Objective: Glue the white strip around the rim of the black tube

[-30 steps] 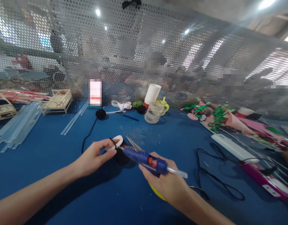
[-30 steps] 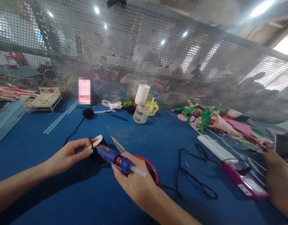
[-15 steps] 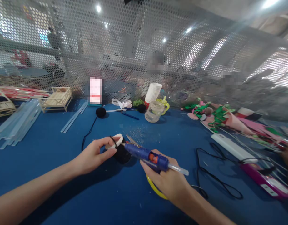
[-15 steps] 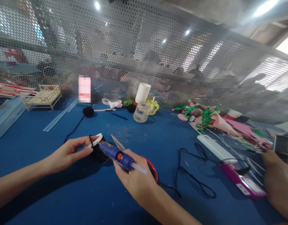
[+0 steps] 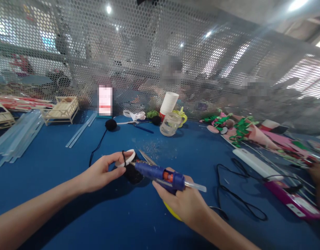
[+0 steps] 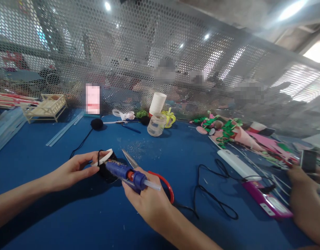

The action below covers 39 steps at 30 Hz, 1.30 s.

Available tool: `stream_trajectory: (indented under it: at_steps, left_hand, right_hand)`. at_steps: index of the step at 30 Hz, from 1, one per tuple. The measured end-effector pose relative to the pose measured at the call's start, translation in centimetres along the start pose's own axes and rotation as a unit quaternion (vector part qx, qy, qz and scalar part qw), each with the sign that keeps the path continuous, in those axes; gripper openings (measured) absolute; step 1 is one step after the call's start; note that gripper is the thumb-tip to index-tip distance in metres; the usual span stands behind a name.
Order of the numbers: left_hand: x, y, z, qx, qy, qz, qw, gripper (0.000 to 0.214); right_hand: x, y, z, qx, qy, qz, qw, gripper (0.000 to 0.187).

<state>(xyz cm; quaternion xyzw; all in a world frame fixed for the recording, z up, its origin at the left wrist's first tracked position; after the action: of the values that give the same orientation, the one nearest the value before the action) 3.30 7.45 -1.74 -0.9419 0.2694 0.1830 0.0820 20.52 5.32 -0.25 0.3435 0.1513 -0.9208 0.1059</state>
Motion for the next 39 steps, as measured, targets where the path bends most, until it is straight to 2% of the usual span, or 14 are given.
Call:
stream_trajectory:
  at_steps: [4,9,16,26,30,35,39]
  left_hand:
    - [0.0,0.0,0.1,0.007,0.005,0.004,1.0,0.017]
    - [0.0,0.0,-0.1,0.014,0.009,0.012,1.0,0.019]
    - [0.0,0.0,-0.2,0.022,0.007,0.017,1.0,0.016]
    - [0.0,0.1,-0.4,0.021,0.011,0.017,1.0,0.012]
    - [0.0,0.1,-0.5,0.024,0.013,0.017,0.999,0.013]
    - [0.0,0.1,-0.4,0.028,0.012,0.014,0.999,0.014]
    - [0.0,0.1,-0.2,0.023,0.002,0.011,1.0,0.015]
  right_hand:
    - [-0.3,0.0,-0.5,0.003,0.017,-0.001,1.0,0.012]
    - [-0.4,0.1,-1.1,-0.033,0.076,0.025,0.996,0.016]
    - [-0.5,-0.2,-1.5,0.069,0.056,-0.002,0.996,0.028]
    - [-0.6,-0.3,-1.9,0.093,0.029,0.011,0.995,0.027]
    - [-0.4,-0.3,-1.6,0.081,0.02,0.018,0.996,0.027]
    - [-0.3,-0.3,-2.0,0.117,0.025,0.028,0.992,0.027]
    - [-0.8,-0.3,-1.3,0.073,0.027,0.0,0.997,0.022]
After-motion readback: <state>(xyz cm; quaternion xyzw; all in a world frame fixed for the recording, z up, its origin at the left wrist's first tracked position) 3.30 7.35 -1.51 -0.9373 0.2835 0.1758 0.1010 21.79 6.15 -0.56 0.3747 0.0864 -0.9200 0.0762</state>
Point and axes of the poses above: each hand's wrist, its own y-axis away from the middle knuckle, its own x-axis out of the palm, z = x × y, the point moved 7 cm from there along -y, towards the middle knuckle, and after that the axes turned 4 degrees about z, right-handed, at the moved point
